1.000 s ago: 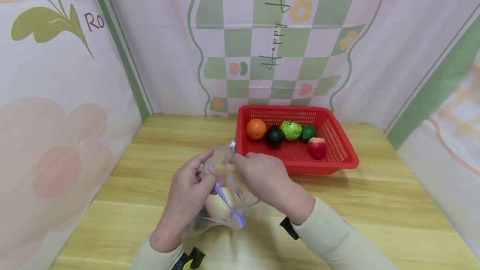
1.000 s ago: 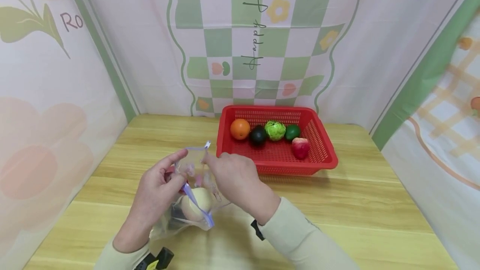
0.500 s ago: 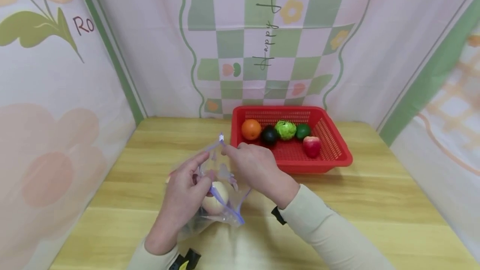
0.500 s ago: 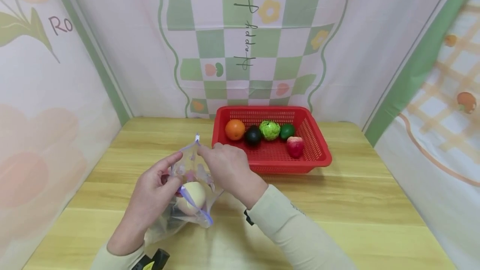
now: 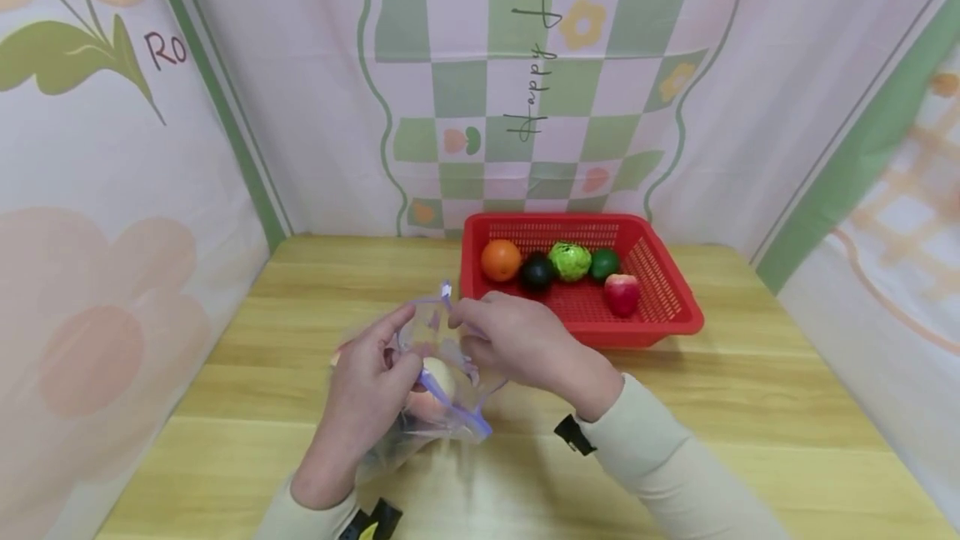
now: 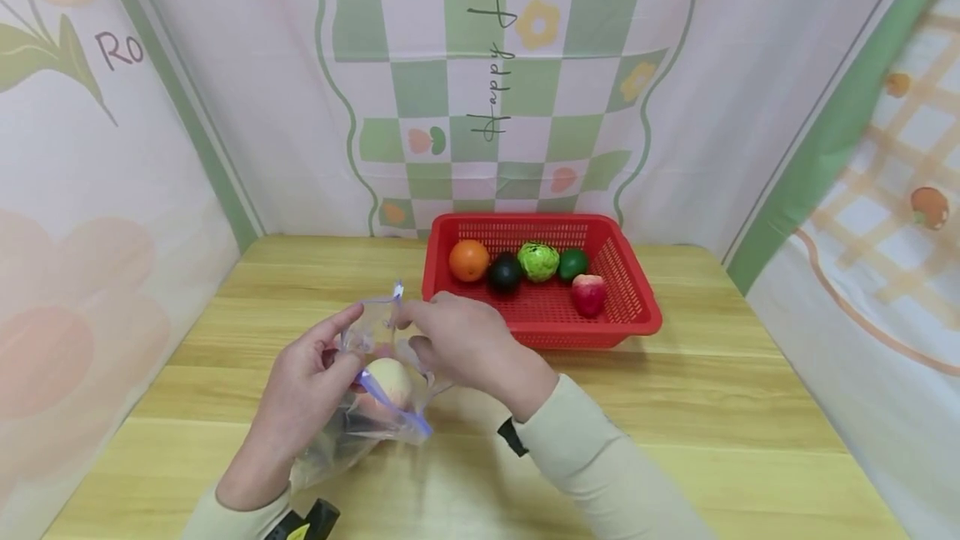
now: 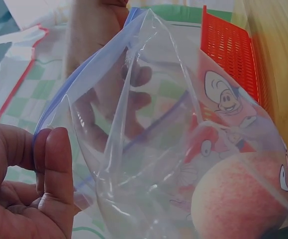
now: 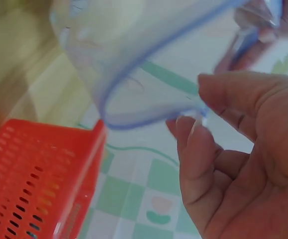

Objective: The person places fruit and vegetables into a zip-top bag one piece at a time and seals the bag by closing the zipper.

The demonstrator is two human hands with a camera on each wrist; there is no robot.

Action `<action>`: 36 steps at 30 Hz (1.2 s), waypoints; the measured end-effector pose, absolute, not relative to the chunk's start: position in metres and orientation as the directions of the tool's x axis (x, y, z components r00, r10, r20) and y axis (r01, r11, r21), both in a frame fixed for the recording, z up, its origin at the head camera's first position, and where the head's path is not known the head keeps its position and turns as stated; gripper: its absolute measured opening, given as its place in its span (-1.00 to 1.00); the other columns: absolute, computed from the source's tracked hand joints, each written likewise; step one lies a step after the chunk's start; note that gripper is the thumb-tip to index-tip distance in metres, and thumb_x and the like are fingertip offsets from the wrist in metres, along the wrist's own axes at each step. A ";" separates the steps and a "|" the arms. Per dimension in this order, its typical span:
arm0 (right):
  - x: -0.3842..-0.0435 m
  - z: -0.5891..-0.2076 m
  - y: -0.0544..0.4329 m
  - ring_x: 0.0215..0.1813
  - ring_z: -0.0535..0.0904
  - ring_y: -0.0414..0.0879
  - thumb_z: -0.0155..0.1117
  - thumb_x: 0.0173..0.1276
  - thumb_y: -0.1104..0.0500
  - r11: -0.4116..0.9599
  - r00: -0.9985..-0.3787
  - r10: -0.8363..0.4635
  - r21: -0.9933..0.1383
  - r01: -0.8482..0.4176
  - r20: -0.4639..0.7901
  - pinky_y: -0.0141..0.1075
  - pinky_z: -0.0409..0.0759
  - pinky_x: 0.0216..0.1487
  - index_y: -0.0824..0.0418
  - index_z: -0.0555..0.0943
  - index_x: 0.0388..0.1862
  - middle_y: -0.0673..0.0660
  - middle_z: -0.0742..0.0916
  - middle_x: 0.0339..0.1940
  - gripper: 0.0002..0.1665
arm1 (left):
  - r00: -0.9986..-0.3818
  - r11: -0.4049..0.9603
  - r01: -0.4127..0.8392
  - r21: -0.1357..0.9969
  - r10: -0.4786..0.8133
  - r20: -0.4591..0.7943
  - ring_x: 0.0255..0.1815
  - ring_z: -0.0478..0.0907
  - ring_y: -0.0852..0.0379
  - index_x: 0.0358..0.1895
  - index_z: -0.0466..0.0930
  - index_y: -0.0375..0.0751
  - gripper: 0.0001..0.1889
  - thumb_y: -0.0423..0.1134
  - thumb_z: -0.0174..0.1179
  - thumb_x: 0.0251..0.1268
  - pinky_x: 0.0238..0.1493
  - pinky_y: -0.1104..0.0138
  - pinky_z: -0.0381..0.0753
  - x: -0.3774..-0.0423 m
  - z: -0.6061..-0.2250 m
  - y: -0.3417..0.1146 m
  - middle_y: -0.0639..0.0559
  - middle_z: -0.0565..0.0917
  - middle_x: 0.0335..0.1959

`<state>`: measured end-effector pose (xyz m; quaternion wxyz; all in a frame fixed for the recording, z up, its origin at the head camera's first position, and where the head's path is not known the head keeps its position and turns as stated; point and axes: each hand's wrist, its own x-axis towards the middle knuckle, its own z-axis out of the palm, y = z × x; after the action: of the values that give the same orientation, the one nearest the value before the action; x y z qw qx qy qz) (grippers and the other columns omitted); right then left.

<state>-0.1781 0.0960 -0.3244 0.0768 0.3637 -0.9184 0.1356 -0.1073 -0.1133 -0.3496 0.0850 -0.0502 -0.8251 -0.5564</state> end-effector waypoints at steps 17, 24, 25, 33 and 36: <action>-0.266 -0.298 0.163 0.15 0.66 0.24 0.20 0.53 0.06 0.920 -0.960 -0.270 -0.275 -0.280 0.075 0.17 0.61 0.26 0.27 0.46 0.41 0.34 0.70 0.22 -0.44 | -0.974 0.353 0.198 0.914 -0.036 0.225 -0.79 0.39 0.18 0.45 0.51 -0.19 -0.35 -0.44 0.10 0.20 -0.79 0.43 0.24 -0.106 -0.353 -0.117 0.02 0.61 -0.71; -0.300 -0.311 0.163 0.36 0.57 0.27 0.23 0.47 0.12 0.942 -0.948 -0.300 -0.192 -0.276 -0.107 0.17 0.49 0.42 0.36 0.37 0.52 0.37 0.59 0.41 -0.29 | -0.975 0.342 0.192 0.920 -0.038 0.218 -0.79 0.36 0.19 0.46 0.49 -0.19 -0.34 -0.44 0.12 0.21 -0.78 0.42 0.25 -0.106 -0.352 -0.118 -0.05 0.59 -0.71; -0.304 -0.313 0.162 0.37 0.56 0.27 0.24 0.46 0.13 0.941 -0.943 -0.308 -0.186 -0.282 -0.130 0.16 0.48 0.43 0.38 0.37 0.51 0.37 0.59 0.40 -0.29 | -0.976 0.345 0.189 0.919 -0.039 0.215 -0.79 0.35 0.20 0.46 0.49 -0.19 -0.34 -0.44 0.12 0.21 -0.78 0.43 0.25 -0.106 -0.352 -0.118 -0.05 0.59 -0.71; -0.329 -0.322 0.154 0.16 0.56 0.13 0.29 0.39 0.17 0.940 -0.904 -0.326 -0.194 -0.280 -0.277 0.04 0.53 0.34 0.38 0.52 0.35 0.32 0.66 0.28 -0.41 | -0.977 0.363 0.182 0.914 -0.040 0.210 -0.80 0.27 0.25 0.47 0.47 -0.20 -0.37 -0.41 0.16 0.27 -0.80 0.46 0.22 -0.107 -0.352 -0.119 -0.07 0.58 -0.71; -0.336 -0.325 0.151 0.07 0.53 0.11 0.30 0.37 0.19 0.942 -0.891 -0.328 -0.175 -0.285 -0.315 -0.02 0.55 0.24 0.41 0.54 0.32 0.32 0.68 0.23 -0.42 | -0.976 0.364 0.189 0.912 -0.035 0.216 -0.81 0.23 0.27 0.48 0.47 -0.20 -0.37 -0.42 0.15 0.28 -0.81 0.46 0.20 -0.107 -0.353 -0.120 -0.06 0.56 -0.73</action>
<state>-0.3358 0.1513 -0.3251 -0.1725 0.1581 -0.9703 0.0621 -0.1065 -0.1199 -0.3527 0.0998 -0.0468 -0.8199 -0.5618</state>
